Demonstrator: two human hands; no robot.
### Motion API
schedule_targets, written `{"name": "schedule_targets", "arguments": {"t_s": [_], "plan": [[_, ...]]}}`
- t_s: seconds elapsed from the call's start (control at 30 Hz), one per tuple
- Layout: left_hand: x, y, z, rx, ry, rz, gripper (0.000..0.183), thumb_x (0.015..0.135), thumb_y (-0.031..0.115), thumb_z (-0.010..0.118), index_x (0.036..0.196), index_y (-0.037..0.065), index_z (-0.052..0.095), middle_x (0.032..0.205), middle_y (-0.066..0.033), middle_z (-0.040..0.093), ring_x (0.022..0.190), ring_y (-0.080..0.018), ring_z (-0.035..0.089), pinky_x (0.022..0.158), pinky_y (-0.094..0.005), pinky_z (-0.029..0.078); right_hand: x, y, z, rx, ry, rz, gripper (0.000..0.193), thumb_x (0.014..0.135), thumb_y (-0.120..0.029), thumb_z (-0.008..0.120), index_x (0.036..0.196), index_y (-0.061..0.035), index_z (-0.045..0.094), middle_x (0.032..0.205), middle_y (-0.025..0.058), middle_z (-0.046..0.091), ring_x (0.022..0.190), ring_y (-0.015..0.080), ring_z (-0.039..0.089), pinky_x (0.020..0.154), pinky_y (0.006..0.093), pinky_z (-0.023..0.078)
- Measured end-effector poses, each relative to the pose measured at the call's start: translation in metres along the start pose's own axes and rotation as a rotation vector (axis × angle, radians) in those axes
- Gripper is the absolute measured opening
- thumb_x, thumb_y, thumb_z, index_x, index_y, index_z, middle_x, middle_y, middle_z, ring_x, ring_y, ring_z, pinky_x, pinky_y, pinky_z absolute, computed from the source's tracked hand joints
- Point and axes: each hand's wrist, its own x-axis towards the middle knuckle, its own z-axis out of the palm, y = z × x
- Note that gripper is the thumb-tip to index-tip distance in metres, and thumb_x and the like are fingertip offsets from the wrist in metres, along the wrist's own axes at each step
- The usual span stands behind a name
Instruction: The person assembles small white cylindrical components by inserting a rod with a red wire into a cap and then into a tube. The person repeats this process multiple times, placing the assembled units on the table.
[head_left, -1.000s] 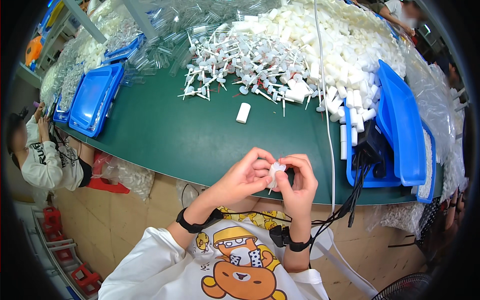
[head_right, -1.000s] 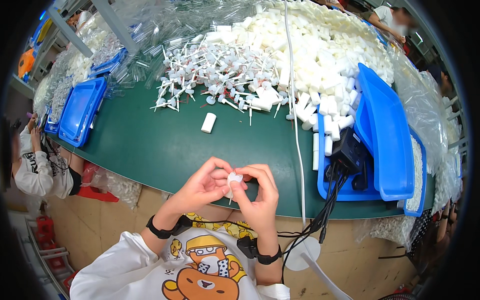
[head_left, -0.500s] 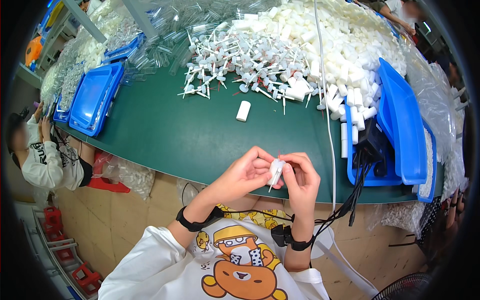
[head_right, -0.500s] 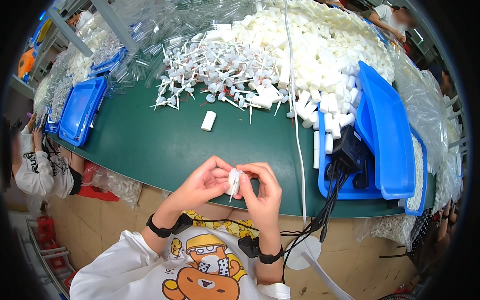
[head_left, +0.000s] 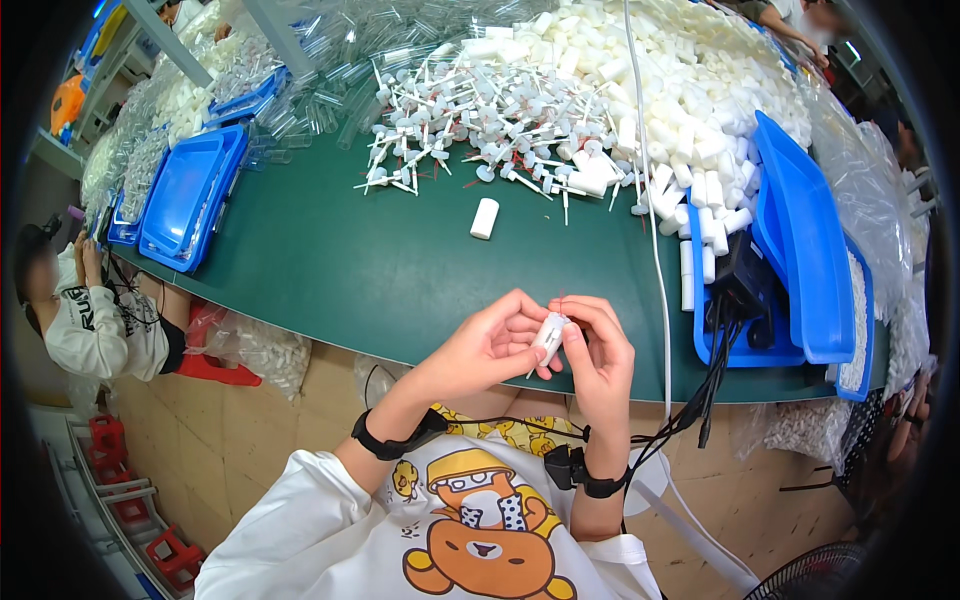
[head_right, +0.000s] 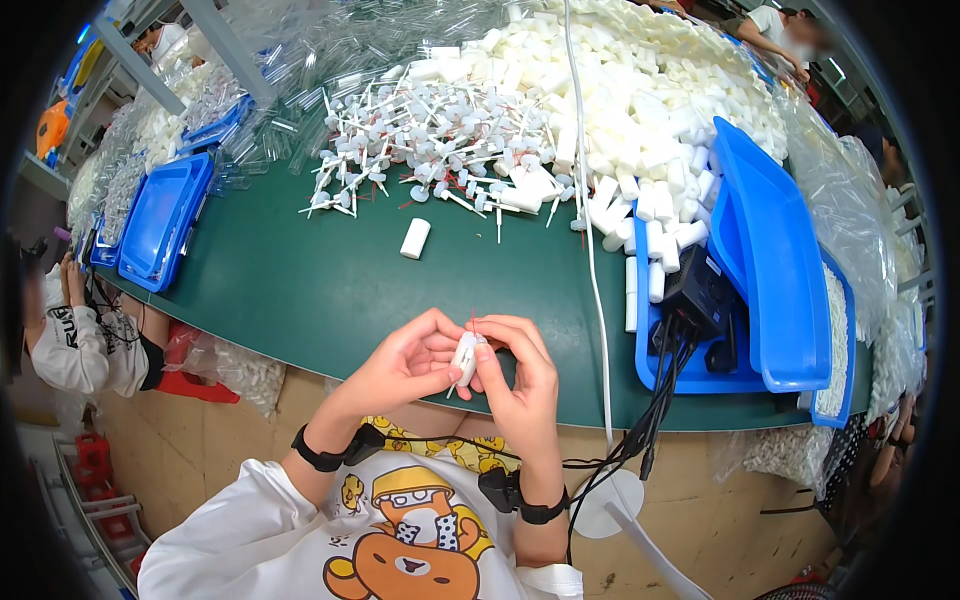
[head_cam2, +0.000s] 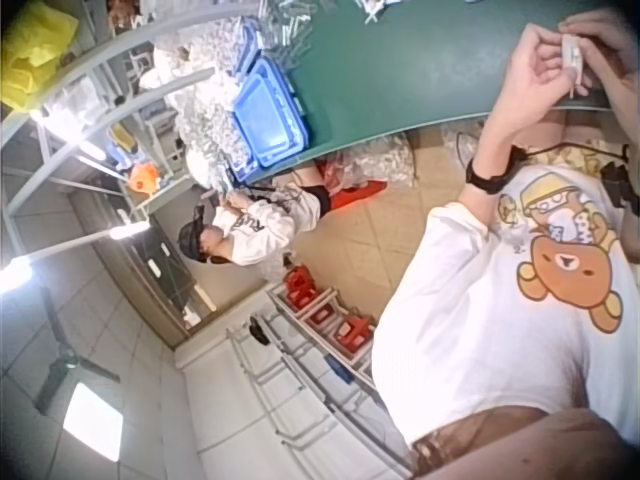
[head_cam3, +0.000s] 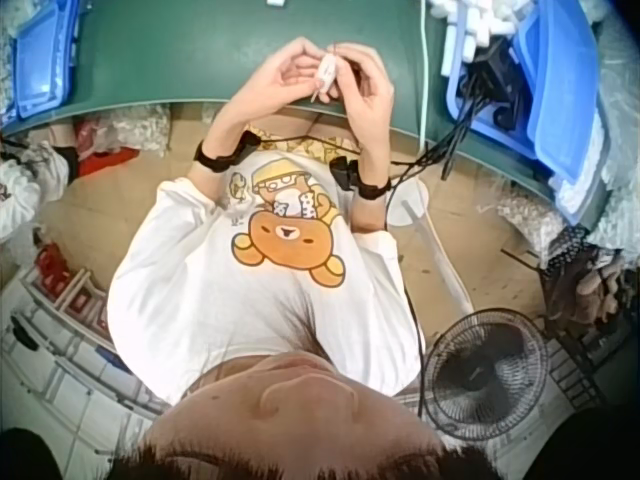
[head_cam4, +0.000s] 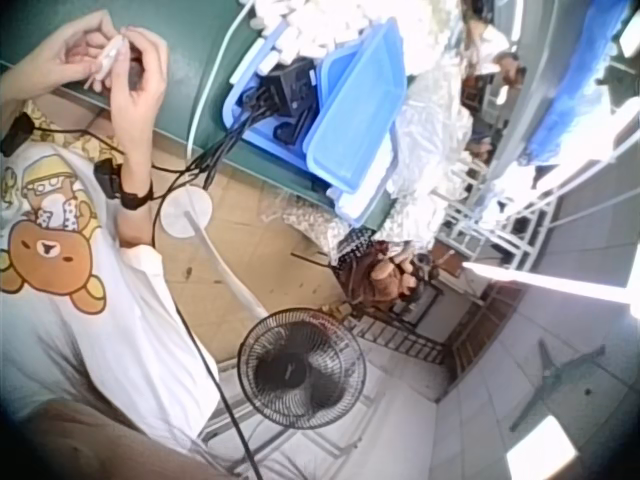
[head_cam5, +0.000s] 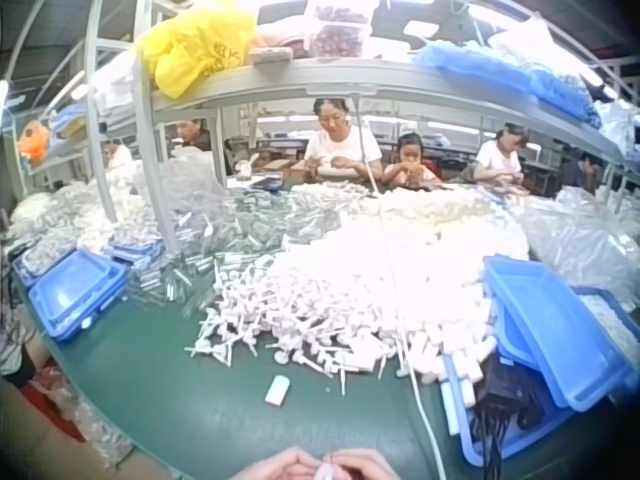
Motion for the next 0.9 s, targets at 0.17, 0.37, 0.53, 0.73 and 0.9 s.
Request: {"name": "schedule_targets", "arguments": {"t_s": [0.17,0.37,0.53,0.73,0.9], "plan": [[-0.0022,0.0011,0.0016,0.034,0.006,0.003,0.031,0.084,-0.006,0.054,0.112,-0.002,0.042,0.111,-0.0155,0.059,0.093,-0.0171,0.063,0.079,-0.0293,0.053,-0.0006,-0.0007,0.0009,0.008,0.014,-0.007,0.017,0.084,0.004,0.058,0.101,0.0042,0.061,0.104,0.0122,0.057,0.089,0.0158,0.057,0.079,0.0276,0.047],[-0.0036,-0.0019,0.0001,0.102,0.036,0.007,0.037,0.081,-0.006,0.056,0.115,-0.002,0.042,0.11,-0.0139,0.06,0.094,-0.017,0.062,0.079,-0.029,0.053,-0.002,0.0035,0.002,0.045,0.025,0.003,0.02,0.082,0.004,0.06,0.102,0.003,0.059,0.1,0.0105,0.057,0.09,0.0157,0.055,0.079,0.0278,0.046],[-0.0034,0.0003,0.0032,0.117,0.039,0.0,0.039,0.082,-0.008,0.052,0.118,0.001,0.039,0.111,-0.0138,0.059,0.091,-0.0141,0.06,0.076,-0.0271,0.051,-0.0013,-0.0012,0.0024,-0.018,0.025,0.027,0.022,0.08,0.005,0.058,0.102,0.0029,0.059,0.102,0.0108,0.058,0.091,0.0175,0.056,0.08,0.0287,0.046],[-0.0045,-0.0005,0.0029,0.081,0.04,0.006,0.034,0.082,-0.008,0.05,0.111,0.003,0.035,0.109,-0.0149,0.058,0.092,-0.0163,0.061,0.077,-0.0282,0.051,0.0017,-0.0011,-0.0002,-0.056,-0.033,-0.009,0.021,0.081,0.006,0.056,0.101,0.003,0.062,0.109,0.0136,0.058,0.096,0.0198,0.057,0.082,0.0297,0.047],[-0.0038,-0.0014,0.005,0.128,0.034,0.079,0.03,0.084,-0.006,0.056,0.106,0.003,0.036,0.106,-0.0133,0.059,0.091,-0.0148,0.06,0.076,-0.0281,0.05,0.0008,0.0003,0.0,-0.046,0.002,-0.007,0.02,0.082,0.004,0.057,0.101,0.0037,0.06,0.114,0.0151,0.054,0.096,0.0193,0.057,0.082,0.0295,0.047]]}}
